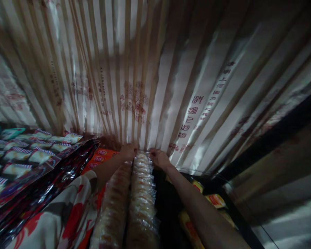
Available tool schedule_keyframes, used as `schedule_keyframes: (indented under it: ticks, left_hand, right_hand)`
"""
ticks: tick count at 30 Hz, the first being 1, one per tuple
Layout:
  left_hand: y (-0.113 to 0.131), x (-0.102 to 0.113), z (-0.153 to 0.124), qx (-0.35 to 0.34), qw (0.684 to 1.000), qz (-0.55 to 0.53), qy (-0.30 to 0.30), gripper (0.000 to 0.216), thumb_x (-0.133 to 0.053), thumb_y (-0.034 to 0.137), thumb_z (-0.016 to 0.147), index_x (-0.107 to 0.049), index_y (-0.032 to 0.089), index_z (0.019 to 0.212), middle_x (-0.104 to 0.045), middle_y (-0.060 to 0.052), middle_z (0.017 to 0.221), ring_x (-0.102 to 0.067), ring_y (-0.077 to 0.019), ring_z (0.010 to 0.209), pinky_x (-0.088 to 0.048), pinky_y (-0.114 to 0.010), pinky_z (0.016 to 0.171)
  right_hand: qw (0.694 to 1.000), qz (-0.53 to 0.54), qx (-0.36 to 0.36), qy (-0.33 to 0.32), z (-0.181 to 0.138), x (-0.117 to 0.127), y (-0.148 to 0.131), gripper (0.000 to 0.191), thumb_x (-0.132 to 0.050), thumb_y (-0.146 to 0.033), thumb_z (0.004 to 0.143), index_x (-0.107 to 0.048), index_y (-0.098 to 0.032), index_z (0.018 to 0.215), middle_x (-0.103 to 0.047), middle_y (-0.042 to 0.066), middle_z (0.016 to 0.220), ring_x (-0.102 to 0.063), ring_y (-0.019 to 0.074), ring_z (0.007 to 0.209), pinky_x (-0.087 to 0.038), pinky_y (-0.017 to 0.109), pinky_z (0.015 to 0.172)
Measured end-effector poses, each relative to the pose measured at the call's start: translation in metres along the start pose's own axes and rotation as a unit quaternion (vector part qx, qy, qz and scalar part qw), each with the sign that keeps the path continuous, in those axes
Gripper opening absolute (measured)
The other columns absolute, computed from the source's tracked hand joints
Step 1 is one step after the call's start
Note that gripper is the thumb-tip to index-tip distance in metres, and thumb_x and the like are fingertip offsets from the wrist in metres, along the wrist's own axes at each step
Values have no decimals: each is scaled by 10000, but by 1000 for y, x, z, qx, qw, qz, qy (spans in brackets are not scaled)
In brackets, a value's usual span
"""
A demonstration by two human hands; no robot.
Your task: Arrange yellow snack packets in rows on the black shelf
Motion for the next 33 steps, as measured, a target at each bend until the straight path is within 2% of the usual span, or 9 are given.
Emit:
schedule_keyframes:
  ticks: [6,8,12,15,17,19,22,28,33]
  left_hand:
    - [-8,0,3,33,999,-18,-7,179,-524,221,769,-685,203,846,-701,-20,874,-621,-146,810,-454,-213,703]
    - [-7,1,1,27,1000,-15,0,167,-532,207,756,-686,201,820,-699,-23,861,-616,-149,818,-452,-220,726]
    - [0,4,-2,-10,999,-8,31,162,-533,162,737,-684,192,787,-685,-51,890,-581,-176,929,-412,-267,873]
    - [2,3,-4,-20,999,-15,44,176,-512,152,747,-675,203,790,-681,-42,852,-578,-175,926,-410,-275,879]
    - [1,1,-5,-10,999,-23,47,184,-493,152,757,-664,206,799,-679,-32,818,-596,-163,861,-434,-262,821]
    - [0,1,-5,-3,998,-32,48,200,-476,144,765,-648,207,845,-680,-23,832,-608,-145,813,-445,-240,769]
    - [0,3,-7,-16,998,-45,35,229,-477,134,760,-628,210,915,-684,-13,871,-614,-131,803,-448,-219,742]
    - [6,3,-13,-62,997,-44,-32,185,-561,181,720,-681,243,846,-700,17,910,-620,-132,846,-454,-197,756]
    - [8,2,-14,-30,999,-21,-20,220,-513,136,731,-702,204,822,-710,-33,865,-630,-150,829,-458,-220,760]
  right_hand:
    - [996,79,-38,17,3,-9,8,145,-519,-274,796,-659,-243,784,-690,-9,763,-639,150,738,-458,226,644]
    - [995,82,-34,45,-2,-7,6,141,-518,-290,800,-642,-235,840,-676,-3,759,-627,146,711,-454,230,641]
    - [989,84,12,120,-21,5,-2,180,-503,-305,811,-606,-205,919,-655,28,841,-608,140,713,-451,244,670]
    - [993,79,33,82,-29,2,-3,157,-510,-318,812,-629,-222,847,-655,7,778,-600,135,679,-436,235,637]
    - [996,79,31,37,-29,-4,-1,128,-538,-306,797,-638,-231,825,-655,-10,724,-599,132,663,-427,225,615]
    - [996,83,25,19,-26,-7,1,99,-561,-280,776,-642,-232,806,-657,-19,714,-602,129,665,-425,218,614]
    - [995,96,8,27,-21,-8,2,88,-558,-255,764,-642,-231,773,-660,-21,724,-604,126,671,-427,217,619]
    - [987,149,-11,61,-19,-17,1,123,-503,-241,766,-623,-228,738,-647,-33,703,-593,115,657,-441,207,625]
    - [984,156,-33,79,-27,-14,5,154,-488,-332,793,-595,-221,783,-639,-14,689,-591,132,634,-434,224,597]
Point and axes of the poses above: each hand's wrist, its own z-axis towards the middle knuckle, its own x-axis out of the back of the hand, y = z × x, the point moved 6 cm from there along z, towards the middle knuckle
